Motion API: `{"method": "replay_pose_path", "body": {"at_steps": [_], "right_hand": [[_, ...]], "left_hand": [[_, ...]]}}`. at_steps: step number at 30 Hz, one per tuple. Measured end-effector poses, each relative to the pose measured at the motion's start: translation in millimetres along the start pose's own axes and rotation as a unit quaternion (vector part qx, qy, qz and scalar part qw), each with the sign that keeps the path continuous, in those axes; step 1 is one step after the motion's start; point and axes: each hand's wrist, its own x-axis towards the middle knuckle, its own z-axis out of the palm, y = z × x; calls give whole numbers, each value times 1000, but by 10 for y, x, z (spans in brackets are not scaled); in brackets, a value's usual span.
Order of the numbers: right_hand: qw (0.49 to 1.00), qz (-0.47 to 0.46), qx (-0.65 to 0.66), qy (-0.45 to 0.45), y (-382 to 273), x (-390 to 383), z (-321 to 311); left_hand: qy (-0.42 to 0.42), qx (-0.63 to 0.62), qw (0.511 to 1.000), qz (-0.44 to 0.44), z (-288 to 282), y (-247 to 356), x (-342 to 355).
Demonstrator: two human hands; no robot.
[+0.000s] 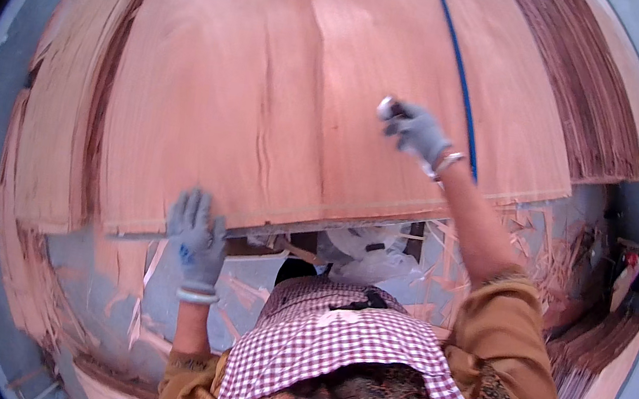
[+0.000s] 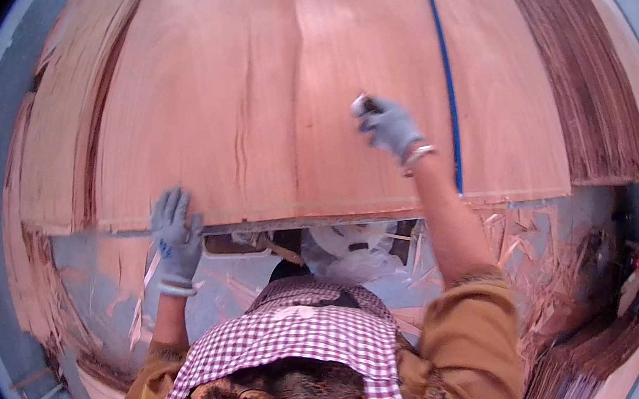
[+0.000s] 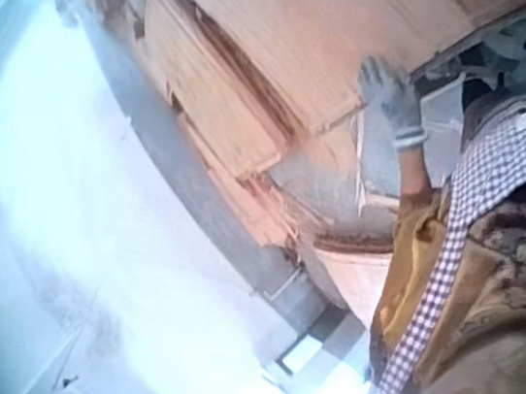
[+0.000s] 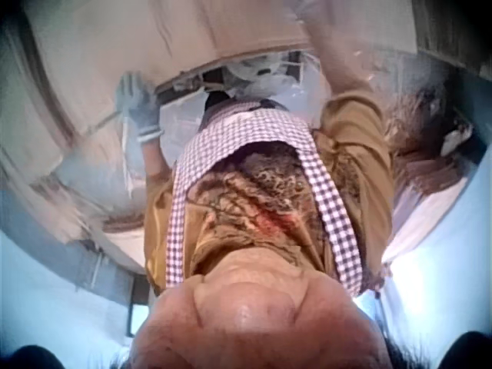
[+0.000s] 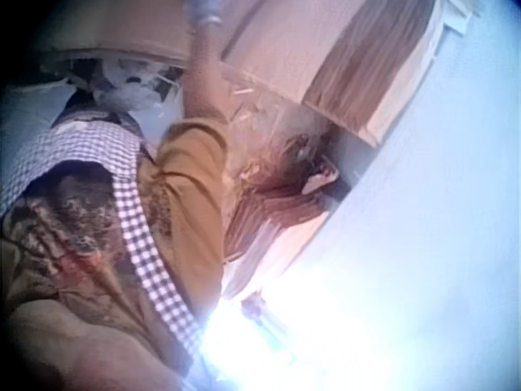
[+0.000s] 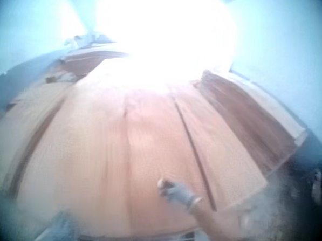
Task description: The person organizes and tapes thin veneer wood sheets by sliding them off a stack, aligning them on a work surface, and applying small strips of tape to the edges using a hand-held cutter.
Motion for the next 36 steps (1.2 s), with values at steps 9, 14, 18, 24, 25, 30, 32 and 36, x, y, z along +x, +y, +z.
{"method": "replay_pose_path", "body": {"at_steps": [9, 14, 18, 24, 25, 30, 32, 36], "right_hand": [[994, 23, -34, -102, 35, -24, 624], [983, 2, -107, -150, -267, 92, 960], [970, -18, -107, -219, -536, 111, 1533], [938, 21, -259, -231, -416, 615, 1771], [928, 36, -295, -223, -426, 615, 1803], [947, 48, -246, -201, -472, 580, 1692], [950, 63, -233, -196, -472, 551, 1584], [959, 40, -221, -170, -251, 652, 1436]], "left_hand": [[15, 1, 1000, -6, 58, -244, 158], [9, -12, 1000, 13, 117, -222, 422], [-9, -45, 999, 27, 184, -149, 354], [20, -71, 994, 86, 358, 103, 771], [20, -70, 993, 88, 413, 140, 831], [-23, -42, 995, 82, 831, 180, 1013], [-33, -39, 996, 75, 897, 179, 1014], [-31, -39, 996, 80, 906, 204, 1030]]}}
